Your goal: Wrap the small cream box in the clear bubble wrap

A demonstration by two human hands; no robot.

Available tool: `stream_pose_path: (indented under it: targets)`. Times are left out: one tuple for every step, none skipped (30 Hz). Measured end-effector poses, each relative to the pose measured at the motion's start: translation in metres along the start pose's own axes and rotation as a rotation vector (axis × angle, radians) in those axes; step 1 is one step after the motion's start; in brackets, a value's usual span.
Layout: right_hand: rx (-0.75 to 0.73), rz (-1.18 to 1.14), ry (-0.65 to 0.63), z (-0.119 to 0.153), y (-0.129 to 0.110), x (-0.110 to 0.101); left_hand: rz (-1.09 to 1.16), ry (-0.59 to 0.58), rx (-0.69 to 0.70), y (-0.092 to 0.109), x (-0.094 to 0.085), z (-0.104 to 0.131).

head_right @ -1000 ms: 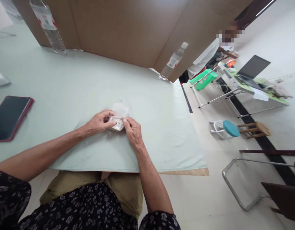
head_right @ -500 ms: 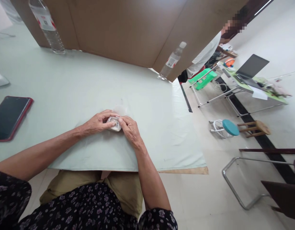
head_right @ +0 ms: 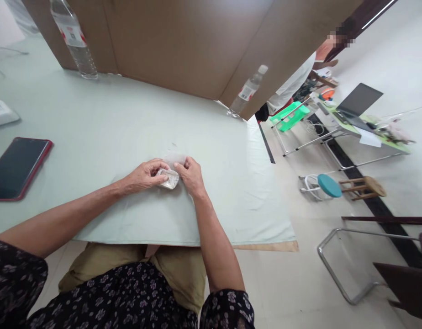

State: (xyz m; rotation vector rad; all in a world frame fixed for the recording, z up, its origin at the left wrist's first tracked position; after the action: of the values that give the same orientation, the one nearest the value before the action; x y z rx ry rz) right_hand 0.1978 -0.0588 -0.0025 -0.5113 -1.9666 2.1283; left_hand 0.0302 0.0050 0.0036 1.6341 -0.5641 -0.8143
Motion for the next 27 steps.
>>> stream_pose_path:
  targets:
    - [-0.014,-0.024,0.004,0.001,-0.002,0.002,-0.002,0.001,-0.002,0.000,0.000,0.000]
    - [-0.031,-0.037,0.019,0.002,-0.005,0.003,0.000,0.002,-0.004,0.000,0.000,0.000]
    - [-0.050,-0.040,0.032,0.005,-0.007,0.003,0.004,0.004,-0.008,0.001,-0.001,0.000]
    - [-0.069,-0.032,0.037,0.009,-0.009,0.002,0.010,0.006,-0.012,0.001,-0.001,0.000]
    - [-0.085,-0.018,0.037,0.013,-0.011,0.001,0.014,0.007,-0.018,0.001,-0.001,0.000]
    - [-0.093,-0.004,0.035,0.017,-0.012,0.000,0.017,0.008,-0.022,0.002,-0.001,0.000]
    - [-0.095,0.007,0.032,0.021,-0.013,0.000,0.016,0.013,-0.025,0.001,-0.001,0.000]
    - [-0.092,0.018,0.025,0.025,-0.013,-0.001,0.012,0.020,-0.024,0.001,0.000,0.001]
    - [-0.090,0.026,0.018,0.029,-0.013,-0.001,0.010,0.029,-0.021,0.000,0.000,0.001]
    - [-0.091,0.035,0.010,0.032,-0.013,-0.002,0.018,0.036,-0.020,-0.001,0.001,0.001]
    - [-0.098,0.048,-0.001,0.035,-0.013,-0.002,0.036,0.042,-0.021,-0.003,0.002,0.001]
    - [-0.112,0.065,-0.014,0.037,-0.012,-0.003,0.062,0.047,-0.023,-0.004,0.003,0.002]
    - [-0.129,0.087,-0.029,0.039,-0.012,-0.003,0.091,0.053,-0.024,-0.006,0.004,0.002]
    - [-0.148,0.110,-0.043,0.040,-0.012,-0.004,0.119,0.061,-0.022,-0.007,0.005,0.002]
    - [-0.169,0.129,-0.054,0.042,-0.012,-0.005,0.140,0.070,-0.015,-0.008,0.005,0.002]
    - [-0.192,0.145,-0.063,0.042,-0.012,-0.006,0.152,0.074,-0.006,-0.008,0.004,0.002]
    - [-0.216,0.160,-0.069,0.043,-0.012,-0.006,0.158,0.071,0.001,-0.007,0.003,0.002]
    - [-0.238,0.177,-0.076,0.044,-0.012,-0.007,0.159,0.056,0.000,-0.005,0.002,0.002]
    - [-0.256,0.201,-0.084,0.044,-0.012,-0.007,0.153,0.035,-0.013,-0.003,0.001,0.002]
    - [-0.270,0.231,-0.094,0.045,-0.012,-0.007,0.142,0.016,-0.033,0.000,0.000,0.002]
    - [-0.280,0.266,-0.106,0.046,-0.011,-0.006,0.130,0.004,-0.056,0.002,-0.001,0.002]
    - [-0.286,0.302,-0.118,0.047,-0.009,-0.005,0.119,0.003,-0.080,0.004,-0.002,0.002]
    - [-0.289,0.336,-0.127,0.048,-0.008,-0.004,0.113,0.011,-0.101,0.007,-0.002,0.002]
    - [-0.292,0.367,-0.132,0.049,-0.006,-0.002,0.112,0.022,-0.117,0.008,-0.003,0.002]
    - [-0.294,0.394,-0.133,0.050,-0.004,-0.001,0.115,0.032,-0.127,0.009,-0.003,0.002]
    - [-0.294,0.416,-0.130,0.051,-0.003,0.001,0.118,0.037,-0.133,0.010,-0.003,0.002]
    - [-0.294,0.433,-0.124,0.052,-0.003,0.002,0.117,0.040,-0.137,0.011,-0.003,0.002]
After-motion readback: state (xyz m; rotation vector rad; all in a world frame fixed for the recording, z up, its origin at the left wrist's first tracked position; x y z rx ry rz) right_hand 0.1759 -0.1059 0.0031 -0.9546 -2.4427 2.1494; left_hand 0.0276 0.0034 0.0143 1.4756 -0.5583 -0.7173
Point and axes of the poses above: each hand's wrist, its own z-axis away from the middle knuckle, its own x-axis out of the palm, y = z × x, the point moved 2 cm from there along -z, towards the middle knuckle, and after that the axes turned 1 degree about z, right-handed, at the moved point
